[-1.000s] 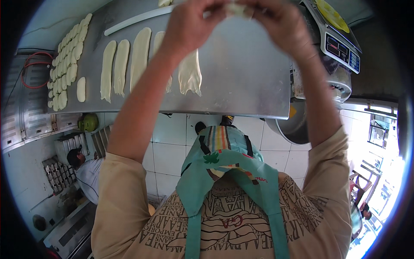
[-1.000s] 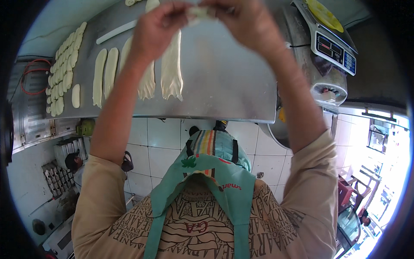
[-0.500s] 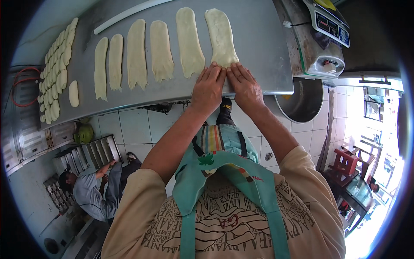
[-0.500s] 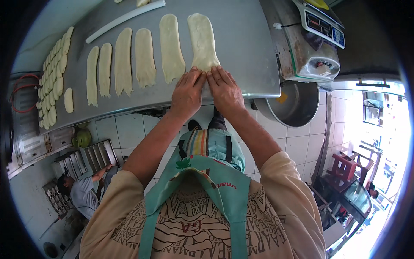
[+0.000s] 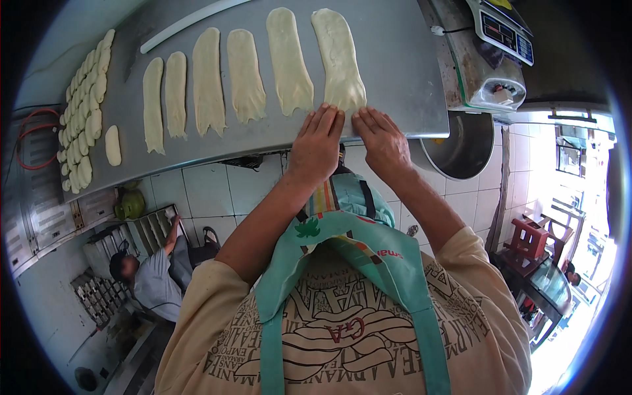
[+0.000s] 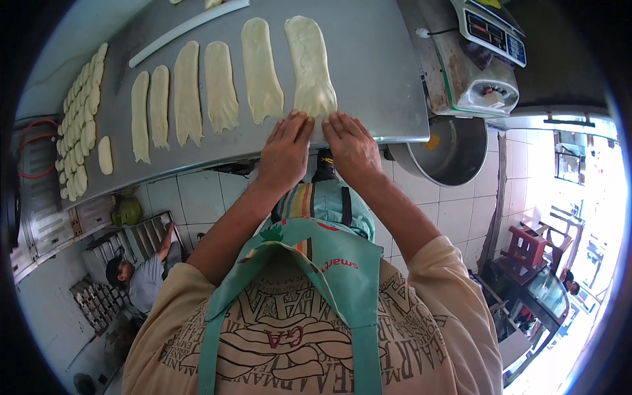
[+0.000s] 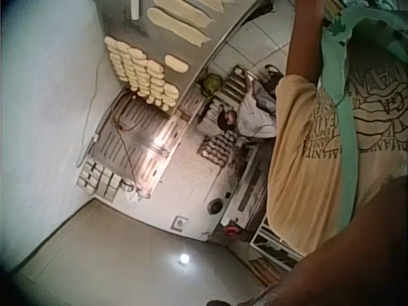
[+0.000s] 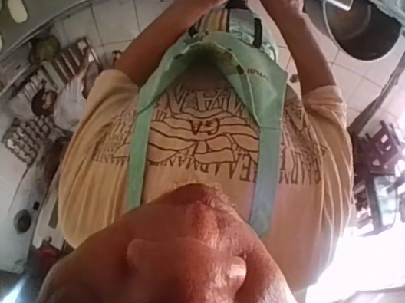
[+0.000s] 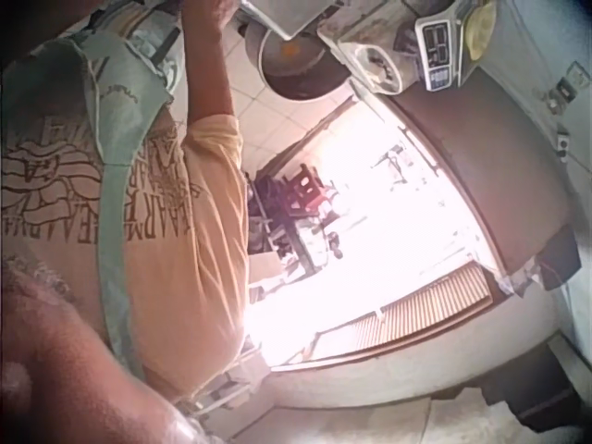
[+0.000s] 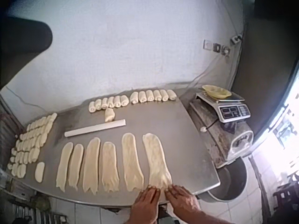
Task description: The person flattens small dough pieces on a metal table using a white rolling pin. They then roll the flattened dough into cylindrical shapes and arrange them in rows. The process is repeated for multiple dough pieces.
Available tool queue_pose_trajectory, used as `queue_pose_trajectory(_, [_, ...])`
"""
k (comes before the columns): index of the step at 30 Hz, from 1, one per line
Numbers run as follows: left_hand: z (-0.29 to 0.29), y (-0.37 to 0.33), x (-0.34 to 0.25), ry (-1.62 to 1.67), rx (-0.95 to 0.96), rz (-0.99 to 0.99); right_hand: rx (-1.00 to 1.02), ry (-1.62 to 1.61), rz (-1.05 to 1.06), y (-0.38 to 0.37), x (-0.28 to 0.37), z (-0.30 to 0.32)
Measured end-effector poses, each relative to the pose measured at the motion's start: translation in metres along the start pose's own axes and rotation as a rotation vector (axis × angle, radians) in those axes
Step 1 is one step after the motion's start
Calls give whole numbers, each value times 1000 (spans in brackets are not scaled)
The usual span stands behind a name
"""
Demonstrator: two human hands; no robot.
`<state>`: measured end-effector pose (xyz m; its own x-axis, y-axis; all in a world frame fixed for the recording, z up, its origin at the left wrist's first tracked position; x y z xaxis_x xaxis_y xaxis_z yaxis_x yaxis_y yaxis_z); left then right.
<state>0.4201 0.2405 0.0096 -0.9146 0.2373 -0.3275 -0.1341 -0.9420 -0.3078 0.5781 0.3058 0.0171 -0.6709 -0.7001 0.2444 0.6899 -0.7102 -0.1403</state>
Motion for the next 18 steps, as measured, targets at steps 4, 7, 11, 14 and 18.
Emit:
queue_pose_trajectory(4, [9,10,2,11,22,-15,33,-139,-17,-13,0,25])
queue_pose_trajectory(7, [19,7,5,77,64,-19,-61,-171,70,-35,2,18])
queue_pose_trajectory(11, [31,-15,33,229,7,65,-63,-228,161,-58,-14,9])
queue_pose_trajectory(14, [42,-76,60,314,-161,231,-143,-454,31,-113,-48,20])
queue_pose_trajectory(18, [10,-175,122,192,-192,348,-153,-413,-170,-233,-95,7])
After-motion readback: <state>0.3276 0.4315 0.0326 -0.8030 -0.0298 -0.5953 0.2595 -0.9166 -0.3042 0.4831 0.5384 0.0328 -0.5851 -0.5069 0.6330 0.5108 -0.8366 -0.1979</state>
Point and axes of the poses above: each hand's wrist, its own y-axis away from the middle knuckle, its own z-axis out of the back of the hand, x = y × z, the point moved 3 cm from there along -y, towards the middle knuckle, and after that the axes turned 4 degrees about -z, right-handed, at the moved point
